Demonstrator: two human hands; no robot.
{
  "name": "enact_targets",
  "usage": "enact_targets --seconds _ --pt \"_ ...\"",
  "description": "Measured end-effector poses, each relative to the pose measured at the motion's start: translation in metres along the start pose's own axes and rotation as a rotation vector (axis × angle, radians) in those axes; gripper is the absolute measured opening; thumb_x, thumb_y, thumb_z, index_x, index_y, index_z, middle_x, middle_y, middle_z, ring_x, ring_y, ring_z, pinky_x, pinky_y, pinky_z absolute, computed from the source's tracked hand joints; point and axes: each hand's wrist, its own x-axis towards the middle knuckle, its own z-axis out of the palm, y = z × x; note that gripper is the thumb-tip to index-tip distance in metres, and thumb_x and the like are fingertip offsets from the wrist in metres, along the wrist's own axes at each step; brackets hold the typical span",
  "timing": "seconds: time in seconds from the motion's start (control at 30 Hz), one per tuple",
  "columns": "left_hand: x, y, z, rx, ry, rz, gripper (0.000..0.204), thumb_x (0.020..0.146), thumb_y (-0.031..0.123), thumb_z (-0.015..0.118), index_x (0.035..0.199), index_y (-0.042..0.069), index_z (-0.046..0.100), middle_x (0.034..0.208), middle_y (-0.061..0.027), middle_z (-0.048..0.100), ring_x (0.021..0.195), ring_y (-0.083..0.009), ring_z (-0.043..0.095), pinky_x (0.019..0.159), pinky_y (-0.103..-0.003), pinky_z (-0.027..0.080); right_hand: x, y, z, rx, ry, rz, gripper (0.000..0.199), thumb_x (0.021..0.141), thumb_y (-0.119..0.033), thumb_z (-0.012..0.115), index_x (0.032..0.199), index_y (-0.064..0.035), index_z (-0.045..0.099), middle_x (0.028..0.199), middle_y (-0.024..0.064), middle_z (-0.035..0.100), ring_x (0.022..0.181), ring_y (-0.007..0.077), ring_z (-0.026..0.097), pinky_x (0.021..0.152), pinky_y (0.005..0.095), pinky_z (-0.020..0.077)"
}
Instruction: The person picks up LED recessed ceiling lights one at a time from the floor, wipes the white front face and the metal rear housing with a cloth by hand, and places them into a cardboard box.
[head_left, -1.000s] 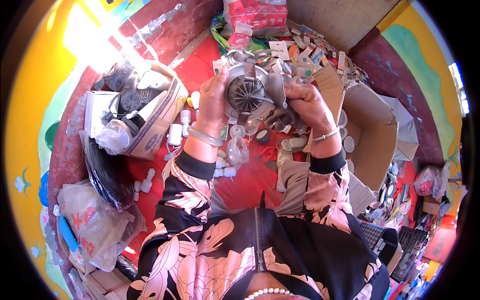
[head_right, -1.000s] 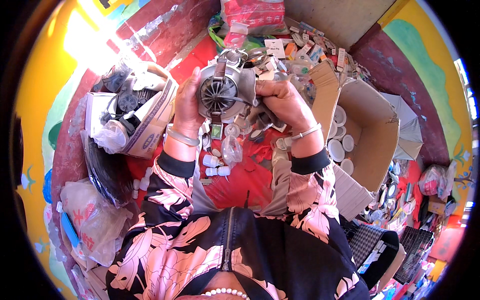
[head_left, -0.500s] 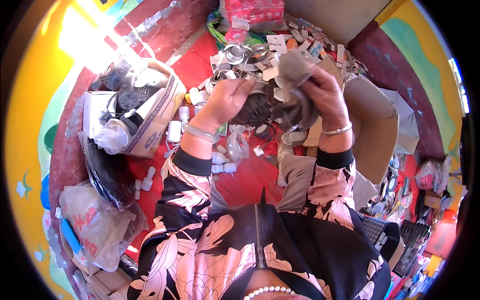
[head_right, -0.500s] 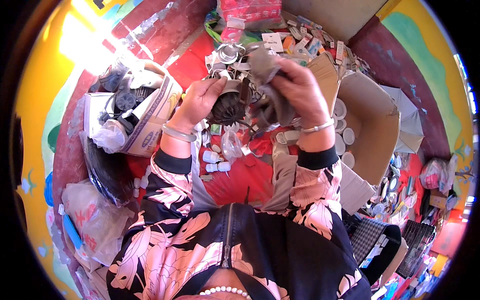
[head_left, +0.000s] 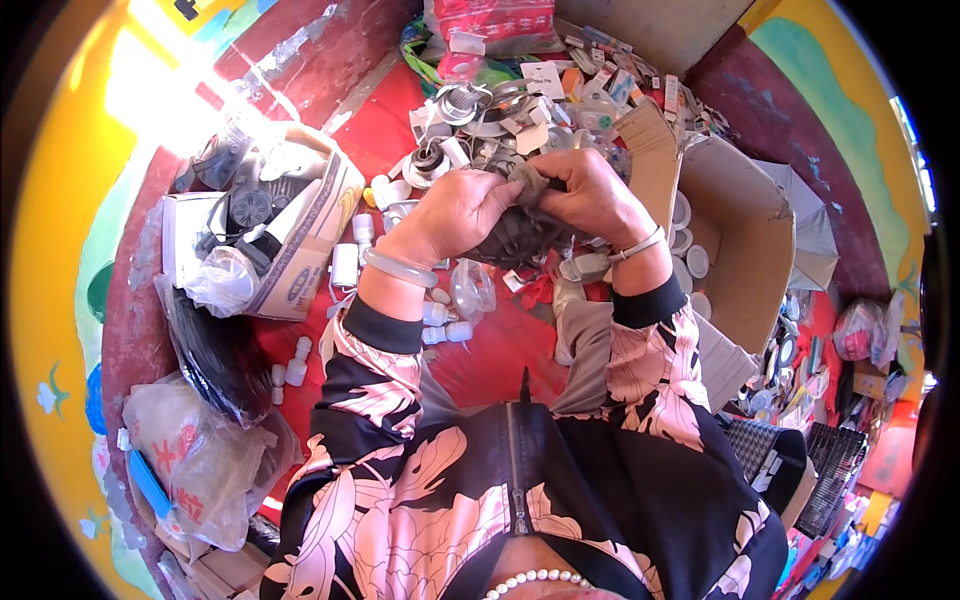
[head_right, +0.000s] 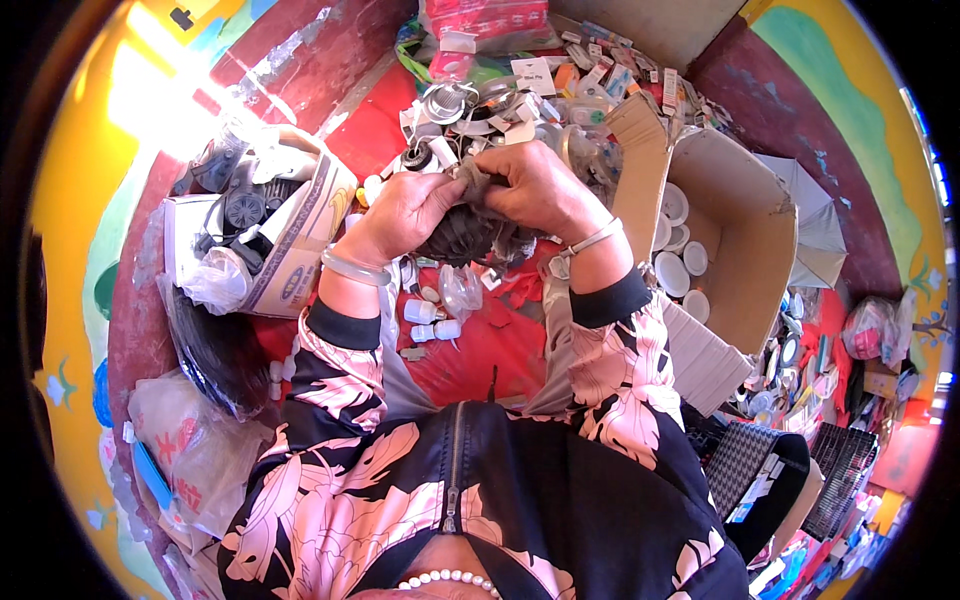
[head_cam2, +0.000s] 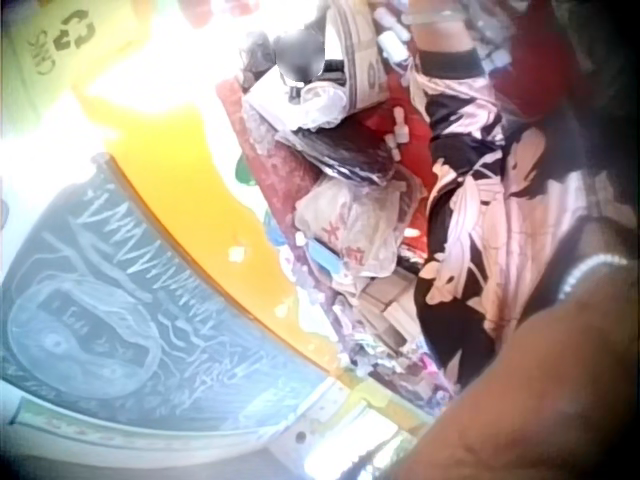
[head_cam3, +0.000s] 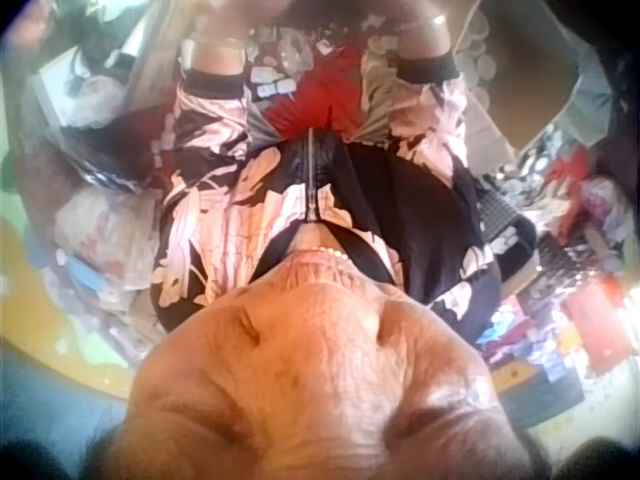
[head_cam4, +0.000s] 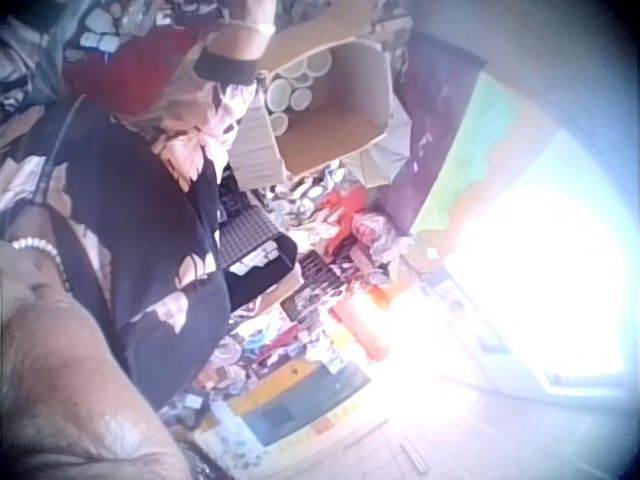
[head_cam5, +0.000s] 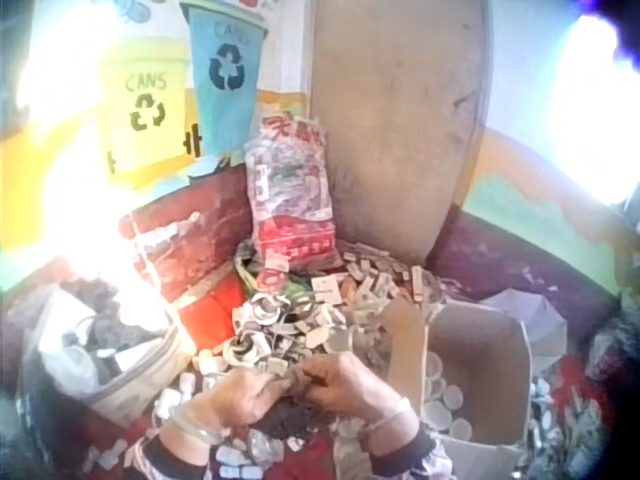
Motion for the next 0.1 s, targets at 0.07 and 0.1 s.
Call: enact_targets --seconds 0.07,0.1 --pt "0.0007 -0.0006 0.0016 -0.055 0.023 -0.015 0.031 0.093 0.025 0.051 0.082 -0.002 0.061 0.068 -0.0193 0.058 0.062 -0.0271 0.06 0.058 -0.036 0.044 0.0003 0.0035 0.0005 0.037 0.076 -0.063 0.02 0.07 0.0 0.056 0.089 -0.0005 0.062 0.07 0.0095 0.061 0.064 0.0138 0.056 0.061 0.0286 0.0462" --pt "0.0015 -0.0005 0.0018 -0.056 0.022 -0.012 0.031 0.093 0.025 0.051 0.082 -0.002 0.061 0.068 -0.0193 0.058 0.062 -0.0271 0.06 0.058 -0.036 0.044 -0.0002 0.006 0.0013 0.054 0.115 -0.094 0.021 0.07 -0.001 0.057 0.09 -0.0005 0.063 0.07 0.0095 0.061 0.064 0.0139 0.056 0.061 0.0287 0.0463"
